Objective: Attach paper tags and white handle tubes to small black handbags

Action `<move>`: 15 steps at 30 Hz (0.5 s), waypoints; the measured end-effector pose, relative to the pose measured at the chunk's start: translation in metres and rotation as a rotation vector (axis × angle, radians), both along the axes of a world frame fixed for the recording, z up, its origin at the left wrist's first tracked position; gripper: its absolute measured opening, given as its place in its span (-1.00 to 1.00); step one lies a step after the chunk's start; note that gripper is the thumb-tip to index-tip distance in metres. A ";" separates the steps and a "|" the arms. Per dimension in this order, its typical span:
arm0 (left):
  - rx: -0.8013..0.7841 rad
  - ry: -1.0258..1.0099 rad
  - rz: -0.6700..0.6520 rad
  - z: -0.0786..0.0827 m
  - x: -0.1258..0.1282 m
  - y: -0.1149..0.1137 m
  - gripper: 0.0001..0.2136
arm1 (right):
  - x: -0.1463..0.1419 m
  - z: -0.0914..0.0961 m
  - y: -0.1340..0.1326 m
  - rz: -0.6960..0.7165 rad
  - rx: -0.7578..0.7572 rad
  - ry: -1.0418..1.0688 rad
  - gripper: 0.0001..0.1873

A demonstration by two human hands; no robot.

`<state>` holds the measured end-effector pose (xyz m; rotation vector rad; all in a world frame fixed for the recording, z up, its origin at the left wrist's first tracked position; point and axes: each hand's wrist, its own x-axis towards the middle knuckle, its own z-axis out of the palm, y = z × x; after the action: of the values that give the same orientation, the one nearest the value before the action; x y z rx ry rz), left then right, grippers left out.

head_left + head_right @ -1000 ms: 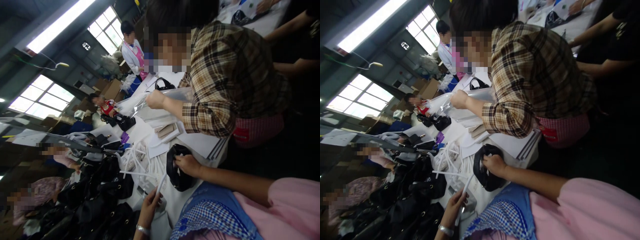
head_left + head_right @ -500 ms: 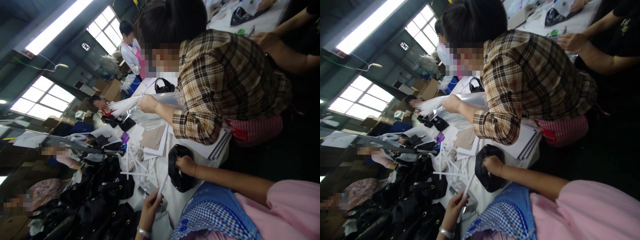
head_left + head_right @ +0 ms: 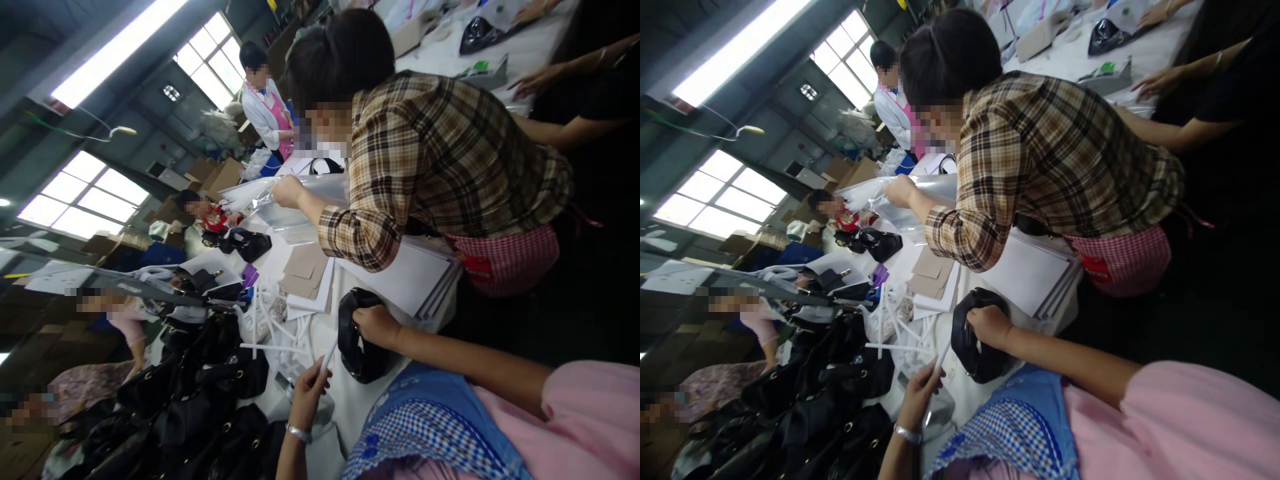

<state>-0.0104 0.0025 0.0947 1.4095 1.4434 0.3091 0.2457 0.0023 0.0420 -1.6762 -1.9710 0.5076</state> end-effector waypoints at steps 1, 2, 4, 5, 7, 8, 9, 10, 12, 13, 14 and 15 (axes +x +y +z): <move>-0.005 -0.001 -0.004 0.000 -0.002 0.000 -0.48 | 0.000 0.000 -0.003 0.004 0.009 -0.010 -0.83; -0.010 -0.005 -0.005 0.000 -0.003 -0.001 -0.48 | 0.000 -0.001 -0.006 0.010 0.017 -0.020 -0.83; -0.020 -0.014 -0.003 -0.001 -0.005 -0.002 -0.49 | 0.001 -0.004 -0.012 0.023 0.030 -0.037 -0.81; -0.025 -0.017 0.001 -0.001 -0.006 -0.002 -0.48 | 0.001 -0.005 -0.014 0.030 0.034 -0.040 -0.81; -0.033 -0.024 0.012 -0.001 -0.007 -0.003 -0.47 | 0.002 -0.010 -0.019 0.049 0.039 -0.036 -0.81; -0.037 -0.026 0.019 -0.002 -0.007 -0.003 -0.47 | 0.003 -0.012 -0.021 0.059 0.048 -0.033 -0.81; -0.041 -0.027 0.025 -0.002 -0.008 -0.004 -0.46 | 0.004 -0.014 -0.023 0.066 0.060 -0.028 -0.80; -0.043 -0.025 0.031 -0.003 -0.008 -0.004 -0.46 | 0.004 -0.017 -0.024 0.069 0.071 -0.023 -0.79; -0.050 -0.015 0.036 -0.004 -0.008 -0.006 -0.47 | 0.006 -0.022 -0.026 0.063 0.088 -0.013 -0.76; -0.053 -0.010 0.037 -0.004 -0.008 -0.007 -0.47 | 0.007 -0.024 -0.027 0.055 0.090 -0.009 -0.74; -0.056 -0.005 0.036 -0.005 -0.007 -0.008 -0.48 | 0.007 -0.025 -0.026 0.047 0.088 -0.006 -0.73; -0.060 -0.003 0.036 -0.005 -0.007 -0.008 -0.49 | 0.008 -0.027 -0.025 0.038 0.086 -0.002 -0.72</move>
<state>-0.0171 -0.0060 0.0896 1.3359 1.4653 0.2879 0.2535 -0.0229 0.0152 -1.5902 -2.0003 0.4293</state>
